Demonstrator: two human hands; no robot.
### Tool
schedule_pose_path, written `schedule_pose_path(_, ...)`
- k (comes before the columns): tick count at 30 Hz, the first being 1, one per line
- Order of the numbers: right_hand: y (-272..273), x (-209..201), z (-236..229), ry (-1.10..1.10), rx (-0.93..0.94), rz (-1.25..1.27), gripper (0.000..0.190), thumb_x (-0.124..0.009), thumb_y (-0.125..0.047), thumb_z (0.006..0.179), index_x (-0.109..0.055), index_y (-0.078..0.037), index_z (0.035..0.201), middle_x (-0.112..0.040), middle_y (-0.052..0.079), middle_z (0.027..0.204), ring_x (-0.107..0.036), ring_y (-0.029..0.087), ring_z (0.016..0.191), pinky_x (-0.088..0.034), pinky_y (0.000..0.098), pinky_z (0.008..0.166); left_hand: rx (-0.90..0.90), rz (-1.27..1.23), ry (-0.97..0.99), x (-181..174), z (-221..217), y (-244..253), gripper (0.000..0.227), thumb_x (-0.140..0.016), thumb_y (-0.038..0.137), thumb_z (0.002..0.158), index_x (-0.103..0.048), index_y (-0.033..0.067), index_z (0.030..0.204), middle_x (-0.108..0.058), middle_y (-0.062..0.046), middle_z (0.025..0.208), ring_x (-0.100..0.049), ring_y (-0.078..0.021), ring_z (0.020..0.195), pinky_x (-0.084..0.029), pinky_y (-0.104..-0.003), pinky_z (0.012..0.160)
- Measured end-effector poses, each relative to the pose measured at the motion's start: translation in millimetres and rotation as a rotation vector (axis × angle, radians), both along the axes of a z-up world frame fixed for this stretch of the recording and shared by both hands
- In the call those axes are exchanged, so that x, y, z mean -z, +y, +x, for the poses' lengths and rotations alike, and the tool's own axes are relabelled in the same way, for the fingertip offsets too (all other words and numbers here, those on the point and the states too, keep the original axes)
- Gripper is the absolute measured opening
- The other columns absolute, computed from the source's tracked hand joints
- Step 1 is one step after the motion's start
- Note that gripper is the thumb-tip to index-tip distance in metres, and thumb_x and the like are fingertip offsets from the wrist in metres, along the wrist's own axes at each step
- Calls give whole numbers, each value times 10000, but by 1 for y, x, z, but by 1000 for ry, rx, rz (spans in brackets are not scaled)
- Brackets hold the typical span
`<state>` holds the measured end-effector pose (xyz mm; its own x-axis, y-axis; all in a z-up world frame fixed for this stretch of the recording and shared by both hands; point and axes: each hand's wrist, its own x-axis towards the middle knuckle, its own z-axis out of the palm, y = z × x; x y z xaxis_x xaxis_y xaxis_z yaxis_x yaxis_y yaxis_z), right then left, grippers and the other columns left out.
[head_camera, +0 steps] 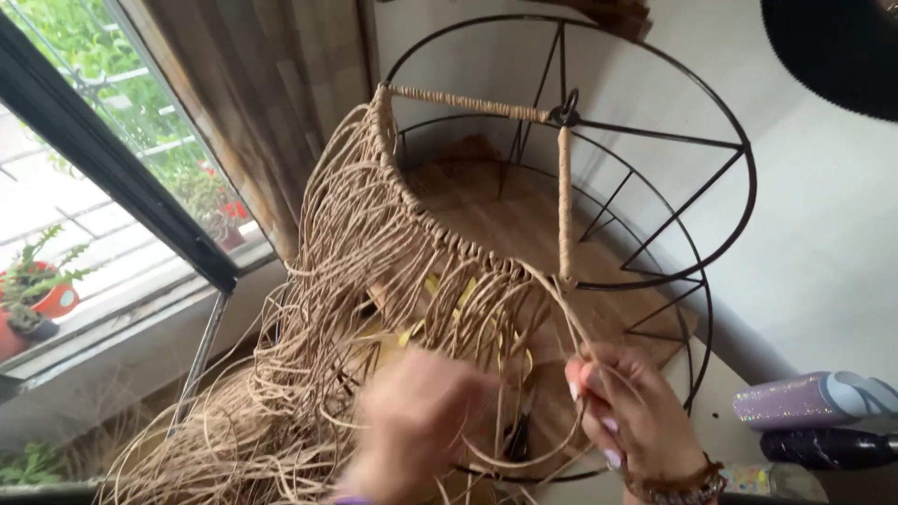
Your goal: Weave thin fiber strips onto a metal furniture frame by looping and tightening them
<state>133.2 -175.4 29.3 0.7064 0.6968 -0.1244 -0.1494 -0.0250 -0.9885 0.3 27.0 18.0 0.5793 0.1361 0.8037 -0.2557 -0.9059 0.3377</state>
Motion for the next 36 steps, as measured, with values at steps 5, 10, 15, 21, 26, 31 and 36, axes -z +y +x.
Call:
schedule_pose_path(5, -7, 18, 18, 236, -94, 220, 347, -650, -197, 977, -575, 50, 746, -447, 72, 577, -402, 116, 248, -243, 235, 183, -746, -167, 935, 54, -58, 82, 252, -640, 401, 907, -656, 319, 1144, -637, 0, 1157, -651, -153, 862, -526, -306, 648)
schedule_pose_path(10, 3, 18, 13, 177, -145, 147, 444, -688, -361, 932, -565, 7, 717, -337, 18, 428, -361, 137, 202, -215, 241, 187, -397, -87, 202, -2, -8, 8, 279, -497, 30, 1007, -648, 87, 1235, -723, -89, 1080, -678, -186, 897, -586, -314, 817)
schedule_pose_path(15, -3, 21, 6, 84, -41, 184, 484, -690, -343, 912, -668, 133, 993, -333, 1, 445, -310, 108, 231, -174, 252, 186, 37, 17, 255, -27, 23, -32, 203, -594, 288, 1034, -589, 90, 1081, -581, -25, 809, -551, -205, 702, -457, -348, 631)
schedule_pose_path(21, -4, 24, 18, 257, -204, 345, 340, -651, -164, 1005, -651, 69, 758, -517, 70, 555, -454, 84, 284, -305, 188, 207, -879, -214, 880, 4, -61, 70, 338, -532, 581, 999, -712, 300, 941, -717, -15, 1015, -665, -313, 903, -572, -406, 562)
schedule_pose_path(26, 2, 21, 9, 126, -139, 180, 405, -663, -316, 968, -611, 8, 730, -349, 22, 445, -332, 112, 221, -205, 216, 206, -264, -57, 376, -26, -11, -4, 486, -540, -21, 926, -552, 80, 1401, -664, -136, 1308, -656, -276, 1033, -549, -336, 701)
schedule_pose_path(31, 2, 18, 6, 49, -72, 148, 390, -646, -322, 950, -549, -31, 709, -311, 1, 441, -278, 103, 226, -168, 241, 192, 152, -88, 387, -22, 9, -16, 389, -547, 159, 1046, -534, 33, 1413, -700, -109, 1038, -633, -216, 858, -542, -340, 734)
schedule_pose_path(36, -15, 56, 25, 224, -147, 442, 217, -630, -50, 995, -763, -90, 1162, -616, 182, 788, -368, 93, 368, -289, 207, 208, -914, -73, 720, 7, -62, 69, 272, -632, 543, 958, -776, 312, 958, -737, -59, 1052, -661, -315, 888, -524, -421, 654)
